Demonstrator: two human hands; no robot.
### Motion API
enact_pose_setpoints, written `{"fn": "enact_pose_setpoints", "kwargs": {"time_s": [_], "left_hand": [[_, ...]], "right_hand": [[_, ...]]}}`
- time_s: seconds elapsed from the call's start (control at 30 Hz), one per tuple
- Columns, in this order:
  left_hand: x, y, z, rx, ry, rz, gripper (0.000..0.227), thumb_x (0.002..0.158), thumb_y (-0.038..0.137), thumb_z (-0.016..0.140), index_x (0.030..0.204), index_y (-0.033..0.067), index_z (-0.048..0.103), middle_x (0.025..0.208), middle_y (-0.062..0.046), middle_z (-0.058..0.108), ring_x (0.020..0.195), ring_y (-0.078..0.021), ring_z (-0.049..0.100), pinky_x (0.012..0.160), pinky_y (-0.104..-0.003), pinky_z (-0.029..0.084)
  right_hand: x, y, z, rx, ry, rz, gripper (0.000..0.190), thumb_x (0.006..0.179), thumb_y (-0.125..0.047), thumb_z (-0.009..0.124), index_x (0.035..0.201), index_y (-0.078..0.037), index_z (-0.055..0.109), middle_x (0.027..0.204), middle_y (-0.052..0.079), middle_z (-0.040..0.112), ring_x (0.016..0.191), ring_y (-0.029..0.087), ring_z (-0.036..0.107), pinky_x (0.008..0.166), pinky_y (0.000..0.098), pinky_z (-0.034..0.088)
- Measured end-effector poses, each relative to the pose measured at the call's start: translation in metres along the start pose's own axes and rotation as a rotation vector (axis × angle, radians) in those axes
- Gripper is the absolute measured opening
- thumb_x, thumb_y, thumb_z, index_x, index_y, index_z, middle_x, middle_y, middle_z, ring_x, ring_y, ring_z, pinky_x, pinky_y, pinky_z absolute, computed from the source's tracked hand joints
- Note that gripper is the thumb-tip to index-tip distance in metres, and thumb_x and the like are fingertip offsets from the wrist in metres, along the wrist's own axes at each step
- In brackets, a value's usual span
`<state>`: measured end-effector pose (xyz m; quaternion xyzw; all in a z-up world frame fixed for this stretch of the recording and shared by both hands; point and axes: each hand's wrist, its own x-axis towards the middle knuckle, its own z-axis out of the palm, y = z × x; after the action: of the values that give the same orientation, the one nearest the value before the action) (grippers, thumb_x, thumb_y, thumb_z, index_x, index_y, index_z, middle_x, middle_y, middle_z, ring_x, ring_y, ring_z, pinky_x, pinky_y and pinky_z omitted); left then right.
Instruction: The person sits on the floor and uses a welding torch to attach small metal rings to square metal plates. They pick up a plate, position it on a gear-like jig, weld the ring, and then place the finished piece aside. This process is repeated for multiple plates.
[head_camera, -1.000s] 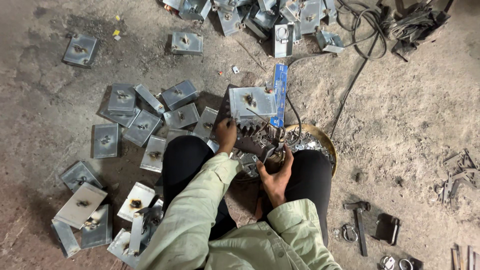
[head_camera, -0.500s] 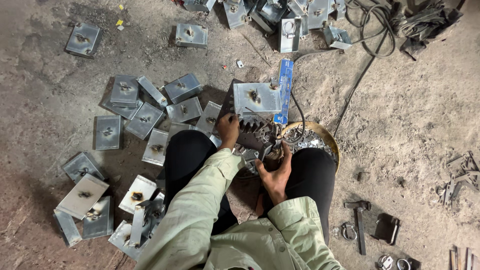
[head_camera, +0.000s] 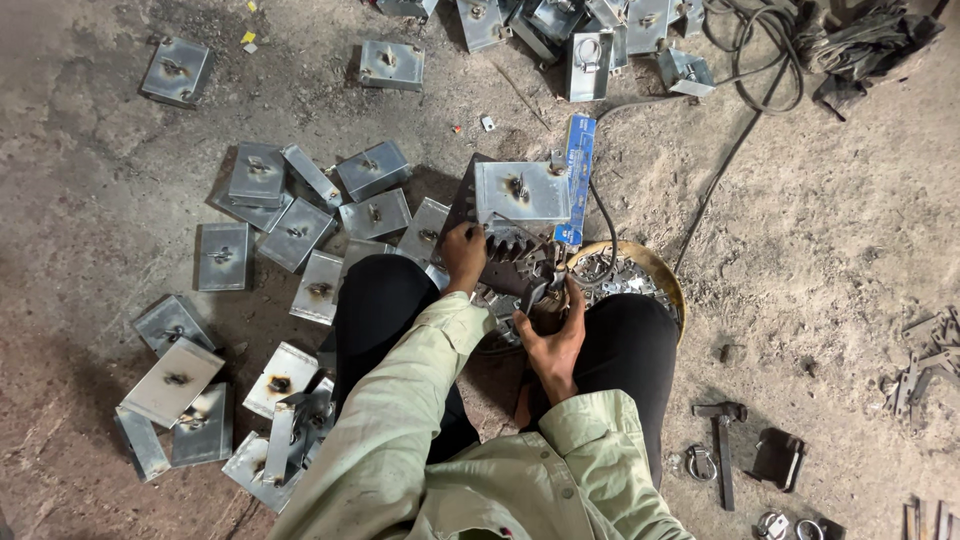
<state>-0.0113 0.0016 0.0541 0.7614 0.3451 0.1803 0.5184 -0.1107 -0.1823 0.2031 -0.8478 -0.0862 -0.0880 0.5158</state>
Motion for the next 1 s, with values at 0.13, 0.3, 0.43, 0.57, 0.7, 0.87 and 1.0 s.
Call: {"fn": "enact_pose_setpoints", "kwargs": {"time_s": [0.13,0.3,0.43,0.57,0.7,0.87,1.0], "left_hand": [[0.003,-0.006,0.012,-0.159,-0.06,-0.282,0.02,0.088,0.023,0.063,0.094,0.0042,0.07,0.079,-0.017,0.069,0.072,-0.0366,0.07,0.07,-0.049,0.056],[0.009,-0.026,0.024,-0.077,0.21,0.165,0.028,0.082,0.012,0.065,0.105,-0.0018,0.07,0.091,-0.018,0.073,0.08,-0.0284,0.068,0.072,-0.042,0.054],[0.013,-0.046,0.03,-0.053,-0.13,-0.213,0.025,0.095,0.019,0.062,0.102,-0.0022,0.074,0.087,-0.024,0.076,0.079,-0.0292,0.072,0.075,-0.042,0.054],[0.023,-0.065,0.047,0.008,0.084,-0.158,0.031,0.085,0.02,0.069,0.109,-0.0007,0.068,0.095,-0.022,0.073,0.085,-0.0328,0.068,0.072,-0.045,0.052],[0.022,-0.073,0.053,0.038,0.091,-0.094,0.028,0.086,0.022,0.069,0.104,0.0012,0.07,0.09,-0.021,0.072,0.082,-0.0322,0.068,0.072,-0.044,0.051],[0.025,-0.076,0.043,0.056,-0.05,-0.044,0.025,0.087,0.026,0.07,0.098,0.0036,0.074,0.085,-0.019,0.072,0.079,-0.0315,0.068,0.071,-0.044,0.051],[0.02,-0.074,0.046,0.086,0.038,0.0,0.025,0.085,0.027,0.07,0.091,0.0033,0.075,0.08,-0.018,0.072,0.074,-0.0303,0.068,0.068,-0.043,0.05]], "right_hand": [[0.0,-0.001,0.003,0.047,0.007,0.04,0.093,0.073,-0.021,0.09,0.15,-0.001,0.042,0.14,0.02,0.057,0.129,0.031,0.058,0.11,0.0431,0.048],[-0.001,-0.004,0.001,0.036,0.014,0.024,0.092,0.072,-0.017,0.09,0.15,-0.003,0.043,0.14,0.017,0.059,0.129,0.029,0.058,0.109,0.0413,0.048],[0.0,-0.003,0.0,0.058,-0.003,0.061,0.093,0.071,-0.019,0.092,0.149,-0.005,0.044,0.136,0.016,0.06,0.123,0.027,0.061,0.106,0.0399,0.05],[-0.001,0.0,0.0,0.062,-0.011,0.088,0.092,0.071,-0.017,0.091,0.149,-0.004,0.045,0.134,0.015,0.061,0.121,0.026,0.062,0.105,0.0396,0.05],[0.0,0.004,0.002,0.178,-0.004,0.163,0.09,0.072,-0.017,0.089,0.15,-0.004,0.046,0.131,0.013,0.063,0.116,0.023,0.063,0.101,0.0367,0.054],[0.001,-0.001,-0.002,0.029,-0.021,-0.04,0.089,0.072,-0.018,0.092,0.148,-0.003,0.049,0.128,0.015,0.064,0.115,0.027,0.066,0.101,0.0375,0.054],[0.002,-0.006,-0.003,-0.095,-0.044,-0.094,0.087,0.069,-0.022,0.093,0.145,-0.003,0.054,0.118,0.015,0.069,0.1,0.028,0.068,0.091,0.0377,0.054]]}}
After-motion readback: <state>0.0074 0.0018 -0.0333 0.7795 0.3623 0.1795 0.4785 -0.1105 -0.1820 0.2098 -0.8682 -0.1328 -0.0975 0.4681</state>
